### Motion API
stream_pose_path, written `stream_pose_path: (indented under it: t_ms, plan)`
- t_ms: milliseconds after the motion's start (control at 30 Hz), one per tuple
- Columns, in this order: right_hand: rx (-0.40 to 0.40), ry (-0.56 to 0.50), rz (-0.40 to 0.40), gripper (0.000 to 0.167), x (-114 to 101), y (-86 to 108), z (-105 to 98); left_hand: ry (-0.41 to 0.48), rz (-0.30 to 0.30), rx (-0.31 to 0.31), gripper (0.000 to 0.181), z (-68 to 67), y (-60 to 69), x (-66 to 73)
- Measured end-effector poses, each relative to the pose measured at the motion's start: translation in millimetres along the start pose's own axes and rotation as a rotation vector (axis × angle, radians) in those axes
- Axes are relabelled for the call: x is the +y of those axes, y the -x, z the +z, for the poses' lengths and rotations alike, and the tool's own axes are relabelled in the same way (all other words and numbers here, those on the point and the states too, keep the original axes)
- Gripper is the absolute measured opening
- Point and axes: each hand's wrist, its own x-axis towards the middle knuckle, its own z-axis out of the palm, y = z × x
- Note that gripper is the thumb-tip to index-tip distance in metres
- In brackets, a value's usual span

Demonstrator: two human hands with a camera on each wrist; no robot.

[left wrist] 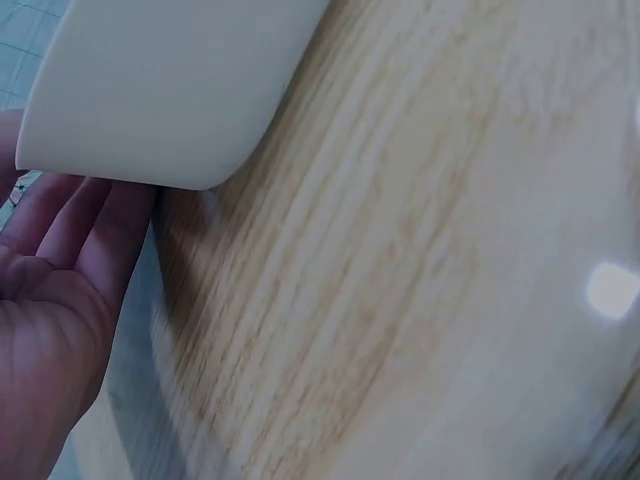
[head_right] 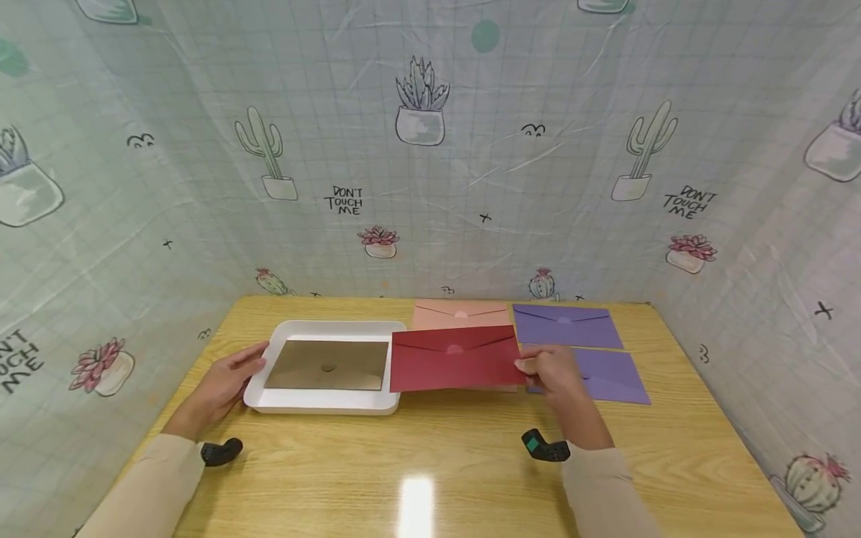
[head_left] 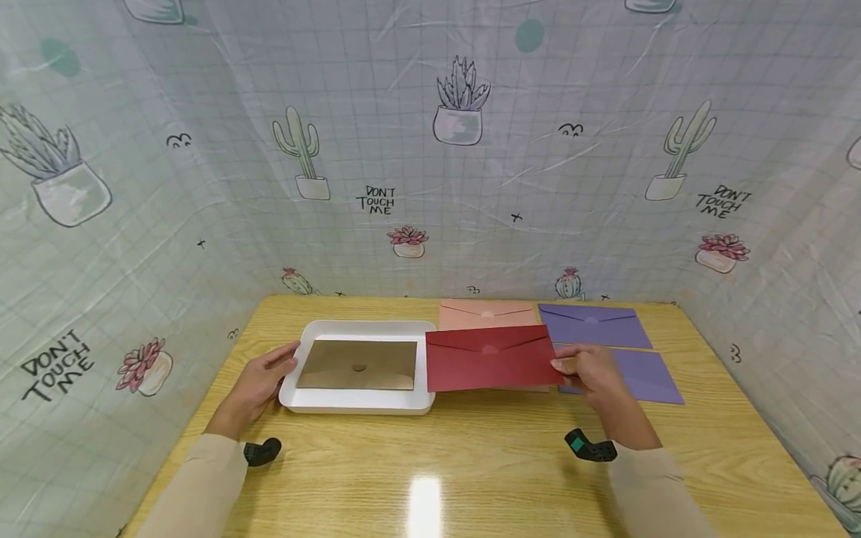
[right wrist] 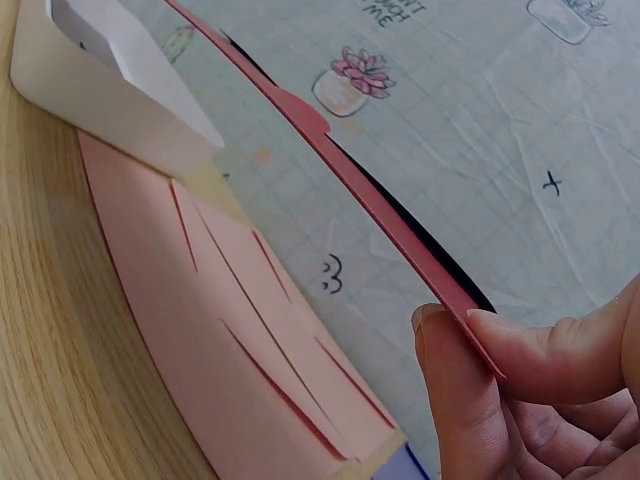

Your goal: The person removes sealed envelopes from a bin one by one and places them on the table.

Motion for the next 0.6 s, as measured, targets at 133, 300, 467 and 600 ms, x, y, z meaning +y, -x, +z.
stream_pose_path:
  t_ms: [133,300,467,600]
  plan:
    - [-0.007,0.015,-0.016,0.028,4,1.7,-12,-0.02,-0.007,0.004,0.058,0.9,0.9,3.1]
    - [-0.018,0.018,-0.011,0.014,11,5.5,-29,-0.018,-0.005,-0.013,0.058,2.2,2.3,6.1]
    - [-0.03,0.024,-0.006,0.014,17,10.5,-42,-0.012,0.001,-0.022,0.057,2.5,1.6,5.5]
    - [-0.037,0.039,-0.008,0.014,21,13.9,-52,-0.014,0.0,-0.02,0.057,3.7,2.5,5.8]
